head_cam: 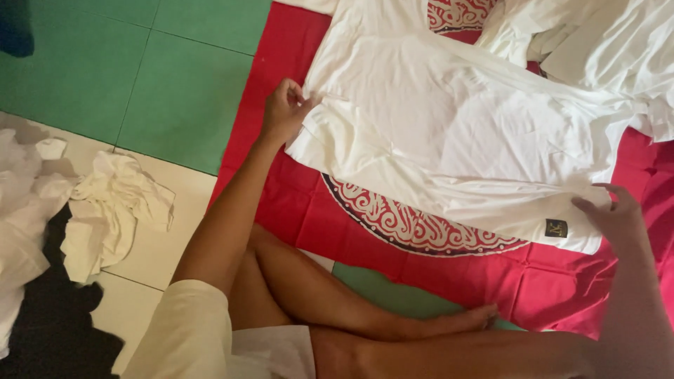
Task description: The person sits on the floor and folds white shirts one by one. They smooth the fabric, fold the sleeves and sides, and stack the folded shirts on a red patterned cloth.
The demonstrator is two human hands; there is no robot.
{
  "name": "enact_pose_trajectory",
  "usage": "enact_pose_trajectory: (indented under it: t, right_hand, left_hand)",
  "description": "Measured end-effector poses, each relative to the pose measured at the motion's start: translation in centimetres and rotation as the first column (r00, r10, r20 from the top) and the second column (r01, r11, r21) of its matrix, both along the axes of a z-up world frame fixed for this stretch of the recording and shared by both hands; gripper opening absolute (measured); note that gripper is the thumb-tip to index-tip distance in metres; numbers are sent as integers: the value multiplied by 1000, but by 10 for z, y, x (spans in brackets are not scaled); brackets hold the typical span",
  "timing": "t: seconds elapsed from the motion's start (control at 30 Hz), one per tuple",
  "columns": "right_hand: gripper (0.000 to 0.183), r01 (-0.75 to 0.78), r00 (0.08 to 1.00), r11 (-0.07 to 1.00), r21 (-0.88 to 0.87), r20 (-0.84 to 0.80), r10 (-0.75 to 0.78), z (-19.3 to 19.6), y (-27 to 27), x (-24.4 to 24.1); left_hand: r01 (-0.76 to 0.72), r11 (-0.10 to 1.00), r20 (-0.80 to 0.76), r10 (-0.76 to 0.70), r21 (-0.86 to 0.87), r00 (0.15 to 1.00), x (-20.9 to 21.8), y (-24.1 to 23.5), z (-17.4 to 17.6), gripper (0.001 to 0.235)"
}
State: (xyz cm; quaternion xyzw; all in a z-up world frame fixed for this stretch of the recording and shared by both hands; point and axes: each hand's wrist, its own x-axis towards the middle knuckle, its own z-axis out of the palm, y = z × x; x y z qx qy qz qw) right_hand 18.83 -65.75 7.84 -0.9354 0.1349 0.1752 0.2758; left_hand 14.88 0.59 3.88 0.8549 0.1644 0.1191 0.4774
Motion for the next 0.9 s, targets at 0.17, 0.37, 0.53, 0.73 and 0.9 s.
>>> enact_pose_trajectory:
  t: [0.17, 0.37, 0.53, 0.73, 0.9]
  right_hand:
    - [46, -26, 998, 998, 57, 52, 23, -11, -9, -4]
    - [52, -14, 998, 1000, 15, 55, 13, -15, -11, 0]
    - [45, 10, 999, 1000, 19, -41, -10, 4, 5, -3]
    - [33, 26, 999, 998, 53, -36, -24, -8, -6, 2]
    - [23, 128, 992, 989, 77, -18, -127, -1, 0, -6]
  left_hand:
    - [328, 762, -96, -334, 558, 938, 6, -16, -4, 58]
    - [381, 742, -307, -244, 551, 920, 16, -25, -14, 35]
    - [316, 946, -485, -306, -63, 819, 16, -47, 81, 35]
    - [-362, 205, -355, 71, -909, 932, 61, -35, 25, 34]
    - [-252, 542, -255, 70, -802, 964, 43, -40, 24, 76]
